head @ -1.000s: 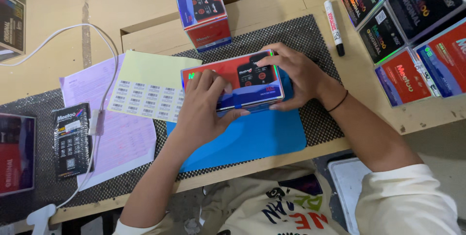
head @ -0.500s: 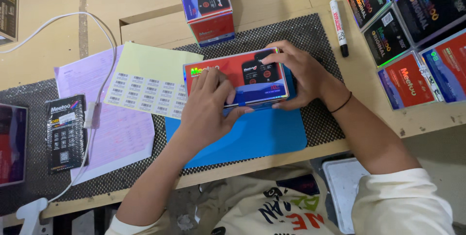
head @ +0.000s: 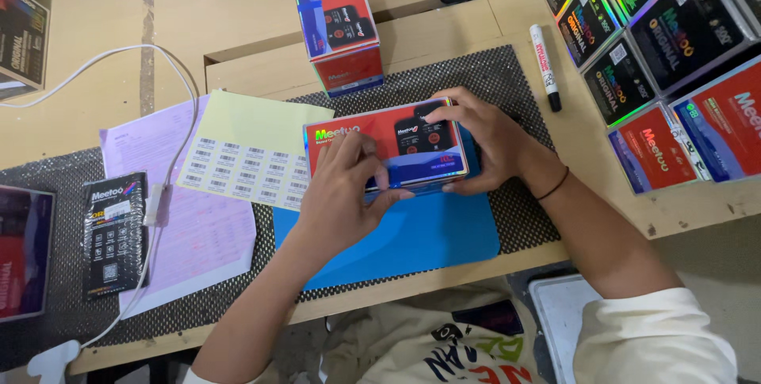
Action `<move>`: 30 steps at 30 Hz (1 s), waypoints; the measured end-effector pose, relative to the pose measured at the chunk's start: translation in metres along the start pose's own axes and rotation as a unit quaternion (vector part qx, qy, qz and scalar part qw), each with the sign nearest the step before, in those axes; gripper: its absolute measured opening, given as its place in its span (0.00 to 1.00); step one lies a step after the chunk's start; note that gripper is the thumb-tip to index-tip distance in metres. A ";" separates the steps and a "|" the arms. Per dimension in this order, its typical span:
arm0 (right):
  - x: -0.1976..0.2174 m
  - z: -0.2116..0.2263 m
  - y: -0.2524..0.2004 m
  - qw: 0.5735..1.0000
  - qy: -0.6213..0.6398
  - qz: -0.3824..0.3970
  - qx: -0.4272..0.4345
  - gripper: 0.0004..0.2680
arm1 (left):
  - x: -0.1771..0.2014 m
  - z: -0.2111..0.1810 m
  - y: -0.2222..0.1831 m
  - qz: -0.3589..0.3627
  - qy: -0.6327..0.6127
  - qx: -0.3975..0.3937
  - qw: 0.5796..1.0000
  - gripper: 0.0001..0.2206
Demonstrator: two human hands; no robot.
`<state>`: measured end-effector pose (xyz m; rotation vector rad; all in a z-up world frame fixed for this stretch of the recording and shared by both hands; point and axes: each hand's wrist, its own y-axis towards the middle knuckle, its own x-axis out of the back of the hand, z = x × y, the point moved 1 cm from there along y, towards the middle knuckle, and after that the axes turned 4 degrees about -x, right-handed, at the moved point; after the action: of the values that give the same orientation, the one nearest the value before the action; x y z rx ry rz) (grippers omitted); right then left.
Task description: The person opens a retail box, removes several red padded envelopes, and then takes a mobile phone screen assembly out of one envelope to write a code on its back with a marker.
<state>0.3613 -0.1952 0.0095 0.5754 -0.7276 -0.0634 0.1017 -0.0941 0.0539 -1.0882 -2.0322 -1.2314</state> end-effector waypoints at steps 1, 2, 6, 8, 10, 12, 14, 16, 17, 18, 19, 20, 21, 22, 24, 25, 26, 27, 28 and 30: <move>0.001 0.002 0.000 1.000 0.000 0.001 0.003 0.34 | 0.001 -0.001 0.000 -0.003 0.002 0.001 1.000 0.14; 0.002 0.004 0.000 1.000 -0.001 0.008 -0.004 0.34 | 0.003 -0.002 -0.001 -0.020 -0.018 0.005 1.000 0.17; 0.002 0.006 -0.001 1.000 -0.003 0.018 -0.022 0.34 | 0.022 -0.014 0.005 -0.034 -0.085 0.001 0.996 0.18; 0.003 0.007 -0.002 1.000 -0.004 0.019 -0.024 0.34 | 0.013 -0.003 0.005 -0.037 -0.073 0.000 0.997 0.14; 0.001 0.008 -0.003 0.999 -0.001 0.019 -0.027 0.33 | 0.009 0.003 0.005 -0.038 -0.062 0.003 0.997 0.10; 0.001 0.010 -0.004 0.999 -0.015 0.024 -0.044 0.34 | 0.008 0.003 0.011 -0.026 -0.054 -0.015 0.998 0.06; 0.001 0.010 -0.006 0.998 -0.010 0.029 -0.049 0.35 | 0.010 -0.001 0.013 -0.007 -0.054 -0.009 0.998 0.05; 0.004 0.011 -0.006 0.998 -0.005 0.037 -0.054 0.35 | 0.007 -0.002 0.015 0.010 -0.054 -0.001 0.998 0.05; 0.005 0.012 -0.006 0.995 0.045 0.054 -0.064 0.37 | 0.004 -0.001 0.015 0.016 -0.030 -0.002 0.999 0.06; 0.006 0.014 -0.005 0.990 0.095 0.071 -0.074 0.39 | 0.000 0.000 0.015 0.022 -0.006 -0.003 1.000 0.07; 0.006 0.016 -0.006 0.990 0.096 0.071 -0.074 0.39 | -0.005 0.002 0.014 0.023 -0.005 -0.002 1.000 0.07; 0.005 0.018 -0.007 0.987 0.119 0.075 -0.073 0.40 | -0.010 0.004 0.013 0.040 0.033 -0.010 0.999 0.08; 0.005 0.021 -0.007 0.984 0.140 0.080 -0.072 0.41 | -0.014 0.006 0.012 0.056 0.072 -0.019 0.996 0.09; 0.004 0.020 -0.006 0.984 0.142 0.080 -0.072 0.41 | -0.013 0.004 0.009 0.057 0.072 -0.018 0.996 0.09; 0.007 0.019 -0.005 0.997 0.030 0.045 -0.050 0.36 | -0.014 0.000 0.008 0.095 0.138 -0.031 0.985 0.08; 0.007 0.022 -0.003 0.998 0.024 0.044 -0.049 0.36 | -0.016 -0.002 0.004 0.091 0.138 -0.036 0.986 0.08; 0.007 0.026 -0.001 0.998 -0.031 0.029 -0.041 0.32 | -0.018 -0.005 0.000 0.055 0.169 -0.061 0.982 0.08; 0.005 0.030 0.000 0.996 -0.083 0.015 -0.033 0.29 | -0.020 -0.007 -0.005 0.021 0.199 -0.084 0.976 0.07; 0.007 0.041 0.007 0.996 -0.088 0.013 -0.032 0.29 | -0.025 -0.006 -0.011 0.018 0.199 -0.088 0.976 0.07; 0.004 0.063 0.020 0.984 -0.171 0.047 0.007 0.21 | -0.035 -0.006 -0.027 -0.063 0.271 -0.162 0.947 0.07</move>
<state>0.3213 -0.2096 0.0600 0.5490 -1.0885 -0.0711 0.0985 -0.1195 0.0171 -0.6527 -1.5277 -1.7494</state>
